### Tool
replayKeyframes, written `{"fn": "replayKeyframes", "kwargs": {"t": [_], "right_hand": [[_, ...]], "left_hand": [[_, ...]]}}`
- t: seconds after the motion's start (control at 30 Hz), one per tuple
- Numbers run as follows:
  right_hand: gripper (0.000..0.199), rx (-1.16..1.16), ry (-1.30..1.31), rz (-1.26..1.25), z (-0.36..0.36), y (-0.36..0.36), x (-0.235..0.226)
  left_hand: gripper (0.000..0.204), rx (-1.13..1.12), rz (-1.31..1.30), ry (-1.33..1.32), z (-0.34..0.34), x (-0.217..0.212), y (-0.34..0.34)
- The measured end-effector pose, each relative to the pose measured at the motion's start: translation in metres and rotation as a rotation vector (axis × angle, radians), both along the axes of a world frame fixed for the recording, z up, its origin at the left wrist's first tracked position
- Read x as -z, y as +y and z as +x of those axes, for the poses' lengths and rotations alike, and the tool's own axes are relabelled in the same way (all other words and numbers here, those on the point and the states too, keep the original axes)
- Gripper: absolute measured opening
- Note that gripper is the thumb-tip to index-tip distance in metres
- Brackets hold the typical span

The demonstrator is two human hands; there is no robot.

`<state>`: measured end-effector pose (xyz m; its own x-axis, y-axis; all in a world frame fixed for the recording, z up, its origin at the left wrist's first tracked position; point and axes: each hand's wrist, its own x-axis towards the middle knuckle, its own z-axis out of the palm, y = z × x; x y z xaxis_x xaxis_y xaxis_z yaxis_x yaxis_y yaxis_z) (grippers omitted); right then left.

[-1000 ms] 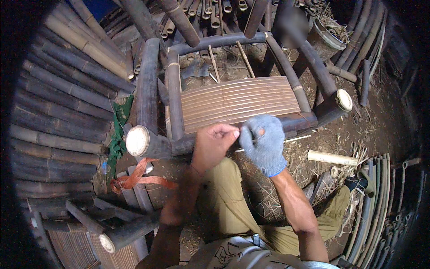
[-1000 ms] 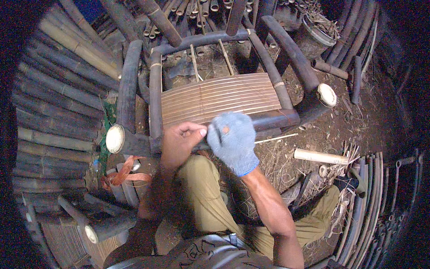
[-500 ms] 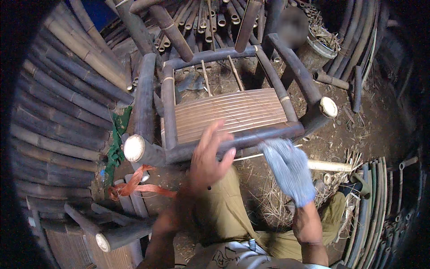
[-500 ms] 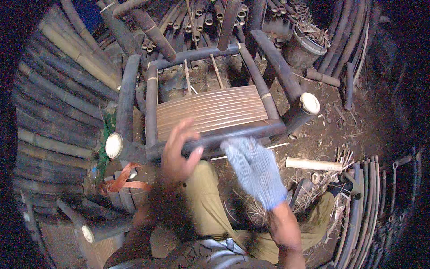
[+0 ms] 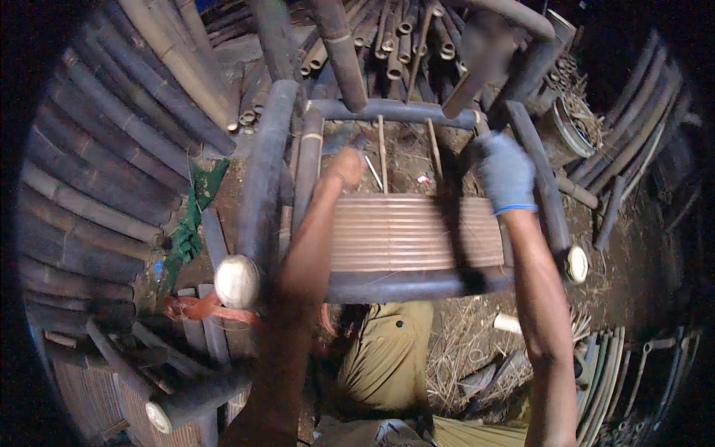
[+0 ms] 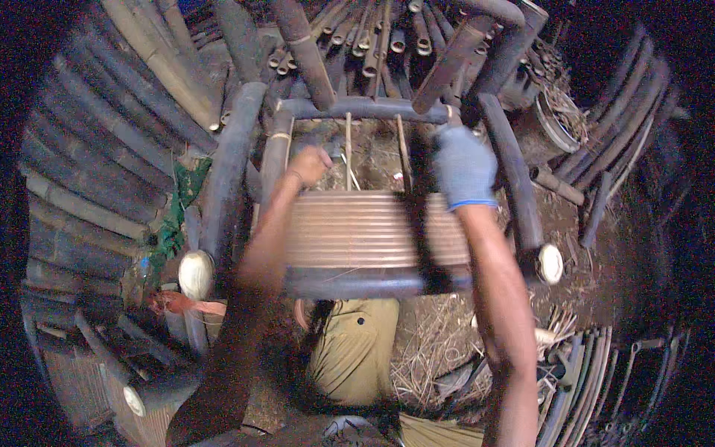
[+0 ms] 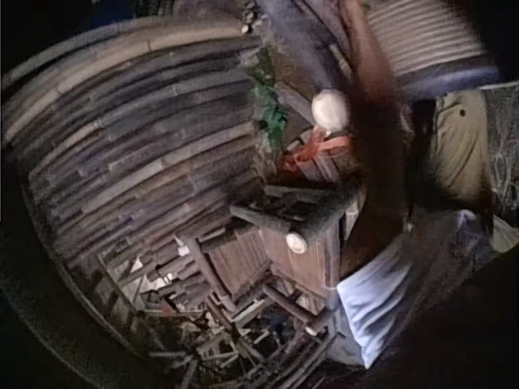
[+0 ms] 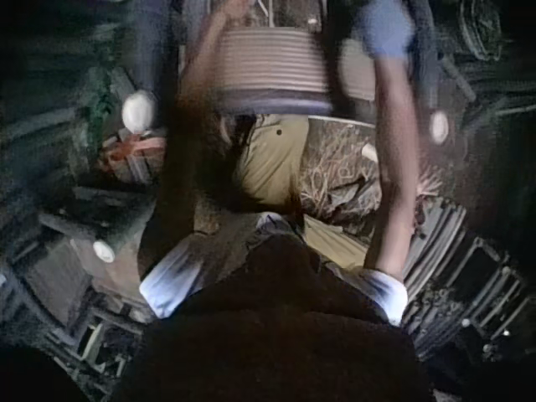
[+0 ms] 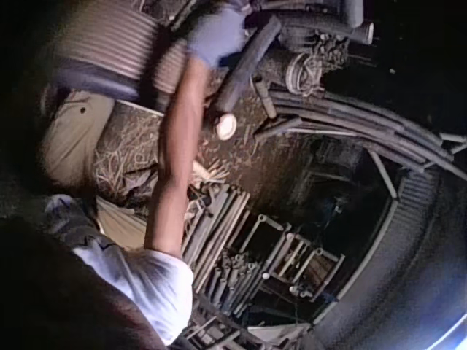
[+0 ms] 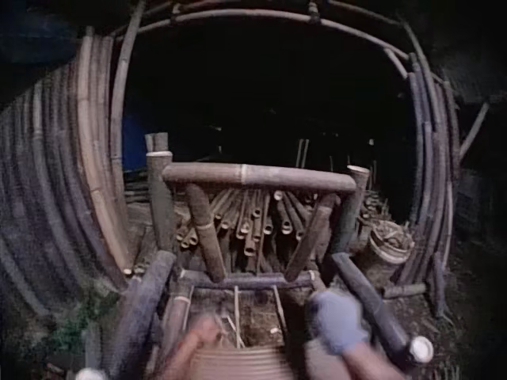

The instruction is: The person prepares and installs bamboo slats into a chair frame. They use a large blade to whittle and split bamboo pieces into thin strips, then manually weave or thread the strips through the frame and secure them using thin wire and pliers.

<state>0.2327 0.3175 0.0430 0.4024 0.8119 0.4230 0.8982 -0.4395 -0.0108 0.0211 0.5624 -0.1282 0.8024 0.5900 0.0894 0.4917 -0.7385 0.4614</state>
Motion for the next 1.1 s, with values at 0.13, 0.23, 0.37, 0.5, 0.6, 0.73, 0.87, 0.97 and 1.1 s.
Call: {"fn": "replayKeyframes", "kwargs": {"t": [0.13, 0.23, 0.37, 0.5, 0.6, 0.73, 0.87, 0.97, 1.1], "right_hand": [[0.02, -0.169, 0.152, -0.411, -0.063, 0.077, 0.095], [0.023, -0.705, -0.015, -0.742, -0.033, 0.107, 0.17], [0.024, -0.999, 0.437, -0.541, -0.016, 0.116, 0.181], [0.029, -0.829, 0.647, -0.486, -0.026, 0.114, 0.169], [0.037, -0.316, 0.59, -0.36, -0.059, 0.091, 0.133], [0.046, -0.606, 0.709, -0.033, -0.075, 0.055, 0.099], [0.029, -0.577, 0.712, 0.075, -0.081, 0.023, 0.084], [0.017, -0.709, 0.488, 0.263, -0.074, -0.038, 0.033], [0.015, -0.305, 0.953, 0.469, -0.061, -0.177, -0.002]], "left_hand": [[0.024, -0.182, -0.972, -0.345, -0.01, 0.044, -0.008], [0.023, 0.052, -0.894, -0.455, 0.008, 0.031, -0.04], [0.033, 0.111, -0.958, -0.012, 0.001, -0.006, -0.039], [0.016, -0.078, -0.849, -0.113, -0.013, 0.001, -0.04], [0.016, -0.141, -0.83, -0.171, -0.024, -0.028, -0.043], [0.018, 0.114, -1.057, -0.376, -0.029, -0.048, -0.044], [0.022, 0.167, -1.141, -0.4, -0.024, -0.067, -0.056], [0.024, -0.059, -1.216, -0.434, -0.034, -0.063, -0.052], [0.026, -0.157, -1.1, -0.313, -0.02, -0.04, -0.06]]}}
